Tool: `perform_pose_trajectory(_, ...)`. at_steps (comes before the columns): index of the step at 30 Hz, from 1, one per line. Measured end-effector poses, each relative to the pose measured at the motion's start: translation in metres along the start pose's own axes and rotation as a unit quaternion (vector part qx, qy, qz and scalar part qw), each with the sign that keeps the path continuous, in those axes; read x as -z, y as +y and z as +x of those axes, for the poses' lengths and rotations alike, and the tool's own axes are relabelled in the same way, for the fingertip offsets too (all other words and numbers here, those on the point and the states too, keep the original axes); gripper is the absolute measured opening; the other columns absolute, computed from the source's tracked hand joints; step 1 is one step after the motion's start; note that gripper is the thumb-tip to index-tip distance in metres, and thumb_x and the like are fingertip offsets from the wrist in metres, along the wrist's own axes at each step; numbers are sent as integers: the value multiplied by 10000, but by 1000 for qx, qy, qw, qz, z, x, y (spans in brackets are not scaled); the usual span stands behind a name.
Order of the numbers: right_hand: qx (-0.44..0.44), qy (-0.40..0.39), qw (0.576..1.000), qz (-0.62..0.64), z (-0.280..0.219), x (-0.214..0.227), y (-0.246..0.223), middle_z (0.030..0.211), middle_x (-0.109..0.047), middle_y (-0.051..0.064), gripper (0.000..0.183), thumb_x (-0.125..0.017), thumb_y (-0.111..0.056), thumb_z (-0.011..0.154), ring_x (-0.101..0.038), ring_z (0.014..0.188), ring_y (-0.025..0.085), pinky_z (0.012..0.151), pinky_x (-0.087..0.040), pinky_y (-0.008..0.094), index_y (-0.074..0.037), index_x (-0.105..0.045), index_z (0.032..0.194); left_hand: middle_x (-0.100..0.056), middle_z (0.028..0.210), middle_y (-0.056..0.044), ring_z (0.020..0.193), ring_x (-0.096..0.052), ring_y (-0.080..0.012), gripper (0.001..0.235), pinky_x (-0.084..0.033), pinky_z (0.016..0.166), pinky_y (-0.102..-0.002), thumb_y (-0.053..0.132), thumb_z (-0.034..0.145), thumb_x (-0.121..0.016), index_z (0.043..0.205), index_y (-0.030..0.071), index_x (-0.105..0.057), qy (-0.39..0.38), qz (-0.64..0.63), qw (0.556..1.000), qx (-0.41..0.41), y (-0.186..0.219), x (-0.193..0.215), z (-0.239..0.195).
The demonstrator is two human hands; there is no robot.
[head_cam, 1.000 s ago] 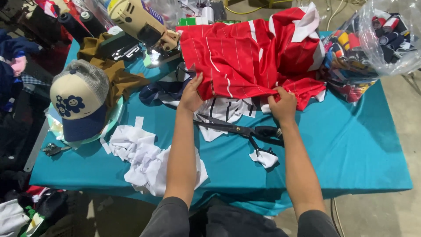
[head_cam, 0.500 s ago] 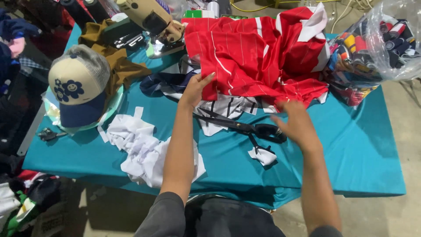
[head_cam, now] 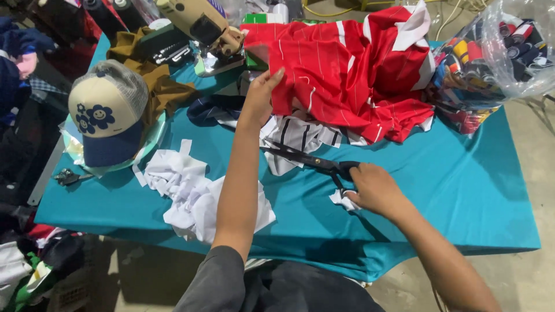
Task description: Cutting pieces of red and white fabric using large industrial scissors on a workbench in a factory setting.
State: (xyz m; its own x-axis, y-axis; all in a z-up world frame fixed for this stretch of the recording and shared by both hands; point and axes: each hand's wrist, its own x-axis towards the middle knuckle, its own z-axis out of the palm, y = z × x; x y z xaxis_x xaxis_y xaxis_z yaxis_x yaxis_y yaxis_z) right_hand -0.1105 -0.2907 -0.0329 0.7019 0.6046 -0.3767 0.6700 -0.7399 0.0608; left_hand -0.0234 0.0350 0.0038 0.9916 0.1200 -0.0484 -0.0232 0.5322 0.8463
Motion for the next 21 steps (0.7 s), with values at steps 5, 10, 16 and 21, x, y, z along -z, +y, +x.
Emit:
perform_pose_trajectory(5, -44, -92, 986, 133, 1, 61, 4, 1130, -702, 193, 627, -703, -503, 860, -704, 1056, 355, 863, -578, 443, -12, -643, 1243, -763, 1051, -155, 929, -778, -259, 507, -599, 854, -374, 360, 881, -848, 1208, 1, -701, 35, 77, 994, 67, -7, 12, 6)
perform_pose_trajectory(10, -58, -178, 934, 305, 11, 82, 11, 1029, -745, 247, 532, -735, -391, 795, -731, 1001, 409, 829, -585, 488, 43, -720, 1101, -732, 1098, -214, 1009, -754, -319, 471, -614, 884, -440, 273, 865, -865, 1196, -19, -702, 60, 65, 993, 81, -9, 26, 18)
perform_pose_trajectory(16, -34, -240, 854, 460, 12, 81, 8, 745, -660, 204, 499, -666, -445, 831, -580, 668, 252, 606, -500, 370, 43, -743, 900, -586, 1327, -275, 1288, -593, -395, 602, -429, 1048, -630, 474, 866, -823, 1226, 2, -724, 52, 233, 960, 143, 9, 14, 4)
perform_pose_trajectory(21, 59, -170, 693, 698, -9, 2, 16, 751, -711, 221, 432, -614, -352, 961, -715, 706, 292, 558, -571, 395, 39, -775, 870, -746, 929, -123, 849, -750, -199, 341, -610, 796, -336, 392, 945, -765, 1009, 58, -758, 81, 168, 982, 18, -21, 51, 33)
